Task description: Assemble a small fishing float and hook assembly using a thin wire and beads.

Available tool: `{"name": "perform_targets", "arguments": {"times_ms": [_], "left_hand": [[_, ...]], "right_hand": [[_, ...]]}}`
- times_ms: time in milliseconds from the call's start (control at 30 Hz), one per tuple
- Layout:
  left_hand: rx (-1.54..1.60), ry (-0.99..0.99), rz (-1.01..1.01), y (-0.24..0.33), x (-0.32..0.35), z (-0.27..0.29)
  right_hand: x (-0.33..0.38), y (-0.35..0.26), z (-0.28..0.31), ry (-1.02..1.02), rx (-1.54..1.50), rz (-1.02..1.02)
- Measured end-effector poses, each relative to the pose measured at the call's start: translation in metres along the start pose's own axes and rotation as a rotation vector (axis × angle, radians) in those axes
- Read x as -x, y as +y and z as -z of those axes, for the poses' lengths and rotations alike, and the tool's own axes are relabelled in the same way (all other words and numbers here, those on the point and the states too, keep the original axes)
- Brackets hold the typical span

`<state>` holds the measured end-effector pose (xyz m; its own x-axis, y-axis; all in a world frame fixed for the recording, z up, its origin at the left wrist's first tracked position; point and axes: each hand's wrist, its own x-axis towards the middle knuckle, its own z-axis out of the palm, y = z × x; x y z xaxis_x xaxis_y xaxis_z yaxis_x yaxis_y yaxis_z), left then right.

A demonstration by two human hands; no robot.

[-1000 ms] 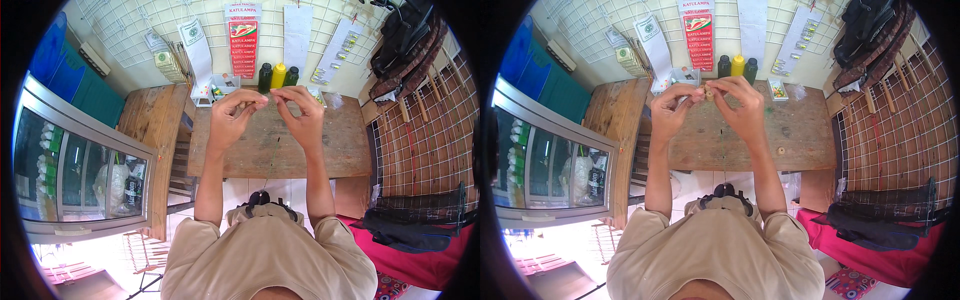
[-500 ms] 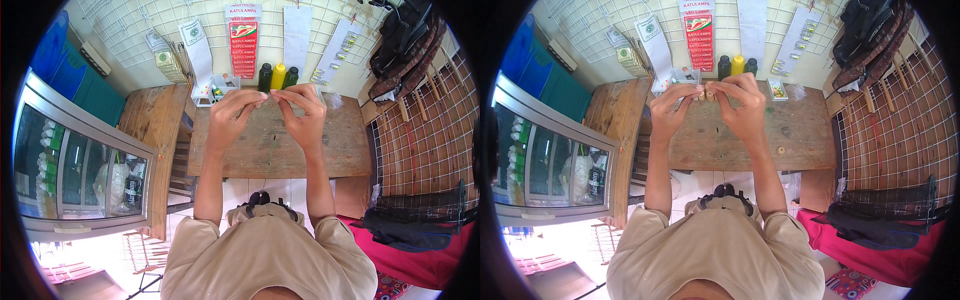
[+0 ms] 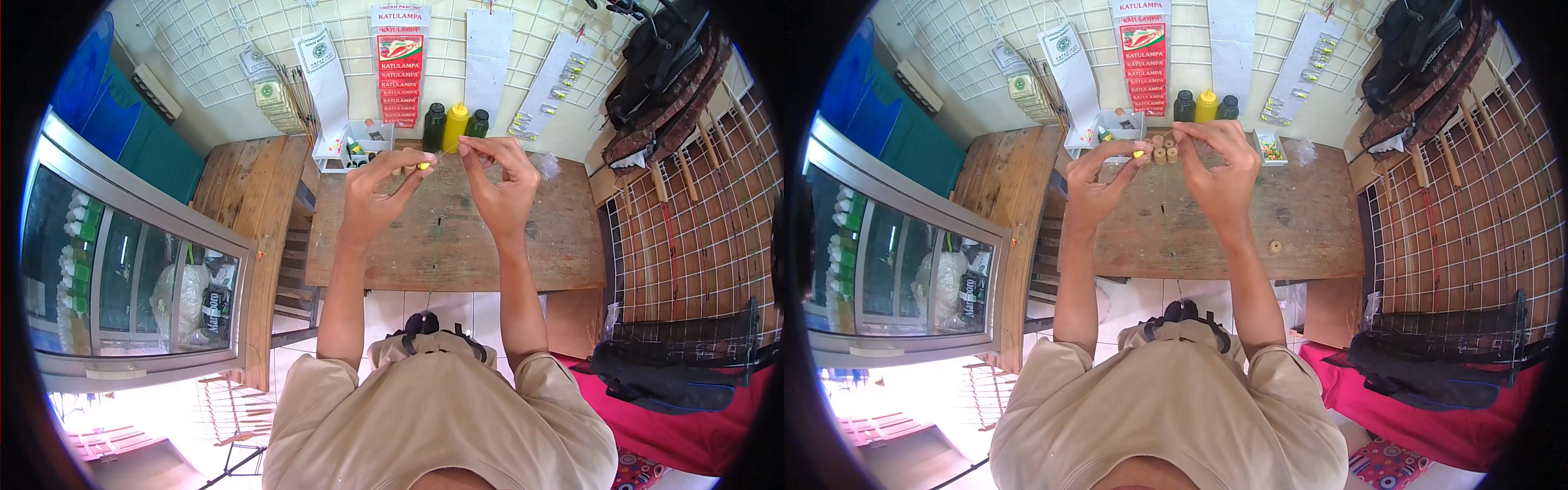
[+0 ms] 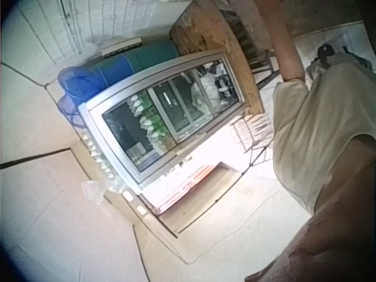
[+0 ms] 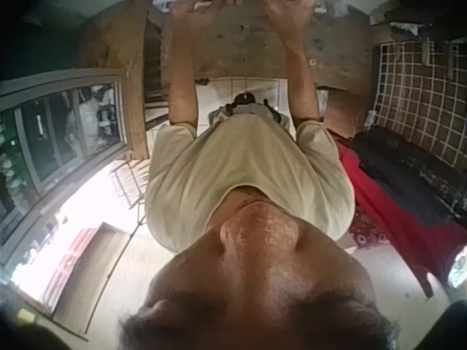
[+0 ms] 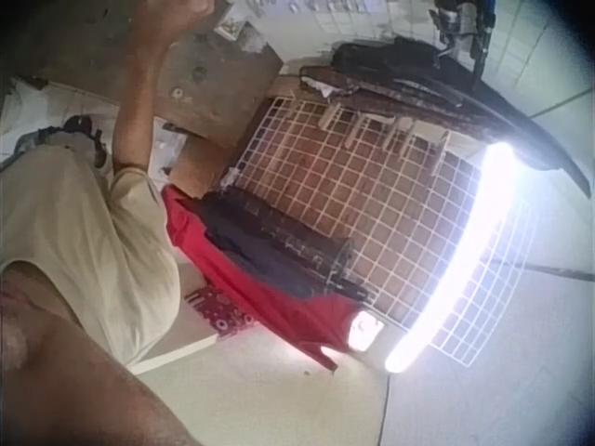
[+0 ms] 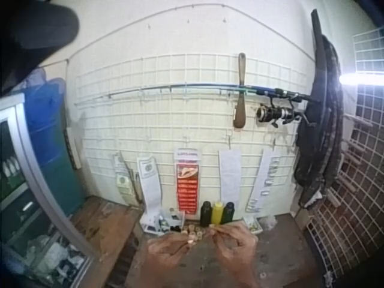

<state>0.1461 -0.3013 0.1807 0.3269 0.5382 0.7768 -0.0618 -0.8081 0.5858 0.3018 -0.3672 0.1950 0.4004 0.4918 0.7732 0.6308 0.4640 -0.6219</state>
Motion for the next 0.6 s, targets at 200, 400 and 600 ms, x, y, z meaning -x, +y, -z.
{"name": "perform_targets", "arguments": {"times_ms": [200, 400, 600], "left_hand": [[0.066, -0.05, 0.061, -0.005, 0.002, 0.0], [0.129, -0.116, 0.124, -0.005, 0.004, -0.003], [0.182, -0.129, 0.195, -0.015, 0.011, -0.003]], "right_hand": [[-0.002, 0.006, 0.003, 0.019, 0.01, -0.021], [-0.005, 0.013, 0.005, 0.06, 0.028, -0.037], [-0.007, 0.018, 0.005, 0.07, 0.05, -0.078]]}}
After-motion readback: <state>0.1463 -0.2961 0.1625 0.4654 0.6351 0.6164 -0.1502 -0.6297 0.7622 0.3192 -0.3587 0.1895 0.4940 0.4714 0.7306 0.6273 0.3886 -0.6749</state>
